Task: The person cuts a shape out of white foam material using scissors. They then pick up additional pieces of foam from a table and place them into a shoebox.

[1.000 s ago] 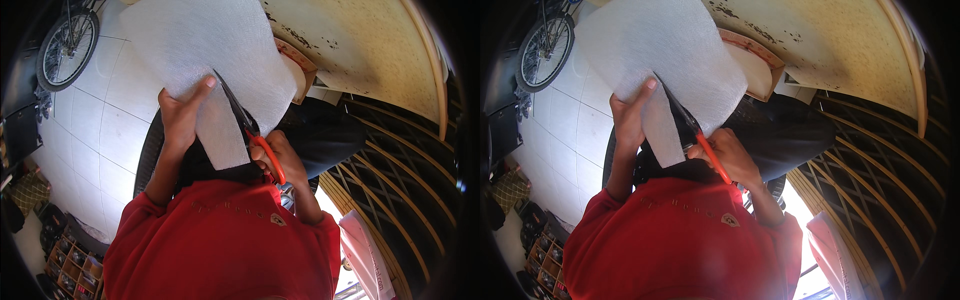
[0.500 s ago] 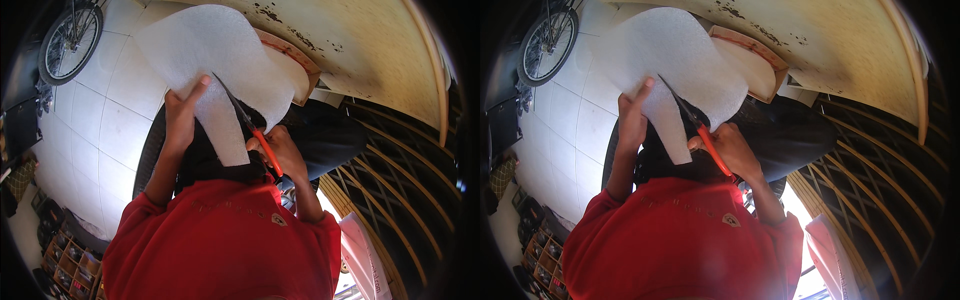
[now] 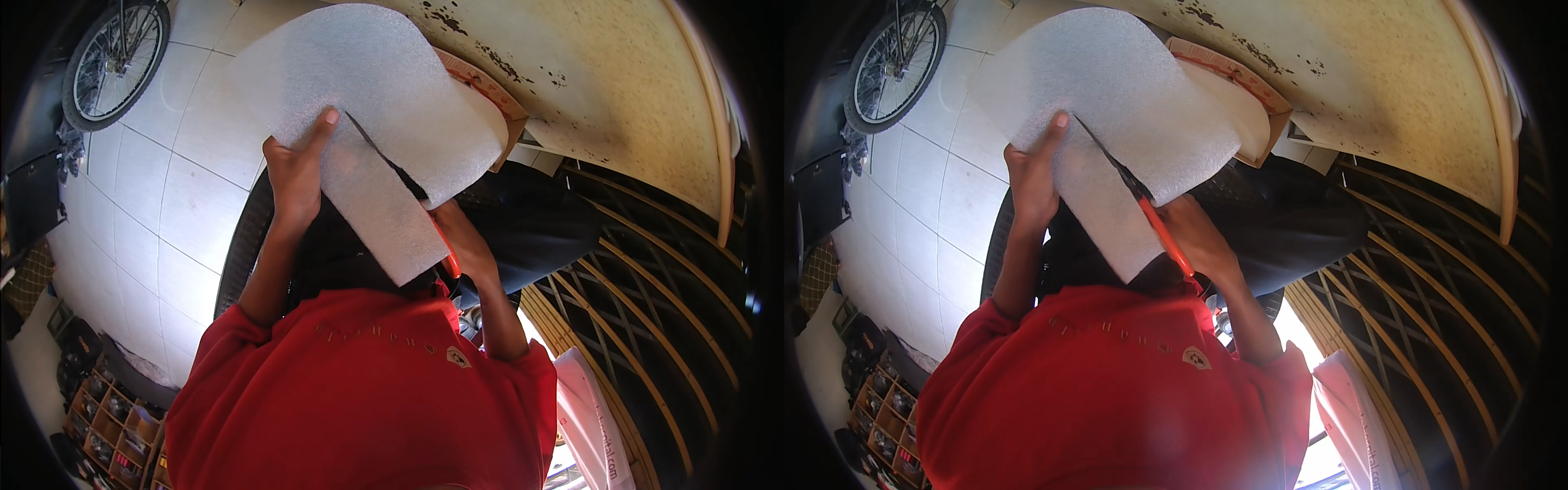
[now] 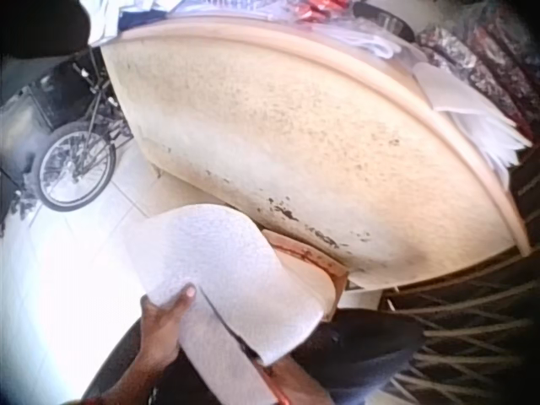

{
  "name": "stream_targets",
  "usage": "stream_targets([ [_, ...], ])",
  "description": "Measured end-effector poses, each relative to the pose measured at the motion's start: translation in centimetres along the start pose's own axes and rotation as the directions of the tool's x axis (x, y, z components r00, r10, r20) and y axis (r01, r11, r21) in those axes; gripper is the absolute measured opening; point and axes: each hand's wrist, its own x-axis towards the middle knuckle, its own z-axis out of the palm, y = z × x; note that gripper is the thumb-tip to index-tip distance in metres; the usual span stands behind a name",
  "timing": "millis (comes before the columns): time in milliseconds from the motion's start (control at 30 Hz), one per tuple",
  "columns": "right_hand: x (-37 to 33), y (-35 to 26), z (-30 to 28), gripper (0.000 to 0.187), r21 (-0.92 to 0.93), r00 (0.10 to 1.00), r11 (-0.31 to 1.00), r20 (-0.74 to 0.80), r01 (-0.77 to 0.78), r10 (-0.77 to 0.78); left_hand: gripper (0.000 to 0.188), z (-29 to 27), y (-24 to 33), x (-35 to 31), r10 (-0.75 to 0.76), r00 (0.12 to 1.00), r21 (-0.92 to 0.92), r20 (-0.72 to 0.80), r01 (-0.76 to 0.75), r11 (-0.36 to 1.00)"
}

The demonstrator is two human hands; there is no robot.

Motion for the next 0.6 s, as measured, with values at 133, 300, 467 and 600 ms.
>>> stream_targets([
  [133,0.2,-0.7,-0.8,0.030,0.096,0.946,0.954,0.193,-0.283,0.261,0.044,-0.3,0.1,0.3,-0.004,1.000,-0.060,-0.003,0.004,0.998],
  [300,0.2,-0.6,-0.7,0.045,0.111,0.864,0.890,0.317,-0.442,0.390,0.046,-0.5,0.3,0.5,0.011,1.000,-0.028,-0.010,-0.011,1.000],
  [467,1.1,-2.7,-1.2,0.062,0.217,0.780,0.775,0.392,-0.593,0.487,0.049,-0.9,0.7,0.2,-0.078,0.997,-0.040,0.022,0.079,0.996],
  [600,1.8,-2.4,-1.0,0.053,0.091,0.707,0.766,0.467,-0.636,0.531,0.052,-0.9,1.5,-0.5,-0.122,0.990,0.005,0.076,0.122,0.992],
])
